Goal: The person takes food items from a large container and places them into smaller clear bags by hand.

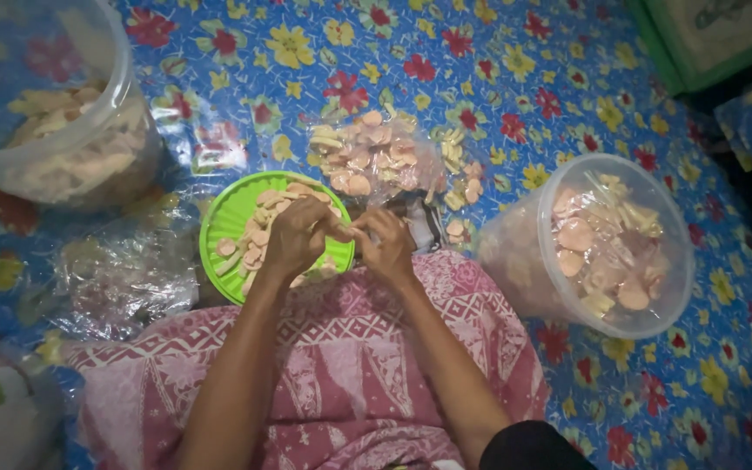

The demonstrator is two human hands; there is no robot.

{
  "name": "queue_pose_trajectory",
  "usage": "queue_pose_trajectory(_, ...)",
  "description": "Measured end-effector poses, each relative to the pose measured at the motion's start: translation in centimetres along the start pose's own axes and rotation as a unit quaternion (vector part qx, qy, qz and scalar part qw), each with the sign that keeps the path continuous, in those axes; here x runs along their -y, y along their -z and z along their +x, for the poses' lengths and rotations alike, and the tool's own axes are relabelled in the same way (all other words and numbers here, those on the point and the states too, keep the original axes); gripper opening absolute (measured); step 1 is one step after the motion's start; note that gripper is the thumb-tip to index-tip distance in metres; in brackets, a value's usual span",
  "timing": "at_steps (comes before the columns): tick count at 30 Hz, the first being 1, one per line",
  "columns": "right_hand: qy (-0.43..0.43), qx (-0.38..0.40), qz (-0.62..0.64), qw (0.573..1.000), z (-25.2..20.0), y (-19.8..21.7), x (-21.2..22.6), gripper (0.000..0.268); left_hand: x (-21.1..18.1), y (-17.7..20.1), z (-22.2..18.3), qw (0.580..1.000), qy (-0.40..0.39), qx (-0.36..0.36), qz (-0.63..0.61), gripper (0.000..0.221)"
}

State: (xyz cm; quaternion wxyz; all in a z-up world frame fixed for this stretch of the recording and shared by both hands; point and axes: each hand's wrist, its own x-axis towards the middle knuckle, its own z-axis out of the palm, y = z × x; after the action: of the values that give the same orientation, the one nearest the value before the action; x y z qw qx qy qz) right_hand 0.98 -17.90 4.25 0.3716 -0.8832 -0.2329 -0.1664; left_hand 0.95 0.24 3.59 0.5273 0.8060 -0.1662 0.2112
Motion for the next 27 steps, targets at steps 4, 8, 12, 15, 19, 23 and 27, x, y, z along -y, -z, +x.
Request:
queue_pose_trajectory(4,0.013,0.006,-0.001,1.000,-0.9,-0.6,-1.6,0.007,-2.0,1.2,0.4,1.000,0.002,-0.015,-0.015,0.015)
queue_pose_trajectory(8,-0.001,0.010,0.018,1.000,-1.2,0.4,-0.8,0.006,-2.3,1.4,0.1,0.999,-0.006,-0.018,-0.025,0.013)
queue_pose_trajectory(12,-0.021,0.023,0.027,0.999,-2.0,0.9,-0.6,0.003,-1.3,0.9,-0.6,1.000,-0.001,-0.004,-0.021,0.013)
queue_pose_trajectory(15,-0.028,0.037,0.042,0.998,-2.3,1.1,-0.5,0.007,-1.2,0.8,-1.1,1.000,0.012,0.004,-0.020,0.012)
queue_pose_trajectory(19,-0.016,0.041,0.030,0.999,-1.9,1.7,2.0,0.016,-1.0,0.3,-1.6,0.999,0.006,0.018,-0.036,0.012)
queue_pose_trajectory(23,-0.007,0.033,0.031,0.999,-2.3,0.6,0.9,0.009,-2.0,0.2,-1.8,0.998,0.000,0.043,-0.035,0.012)
queue_pose_trajectory(27,-0.003,0.023,0.025,0.999,-2.2,1.0,1.9,0.004,-1.9,0.1,-1.9,0.998,0.001,0.042,-0.042,0.012)
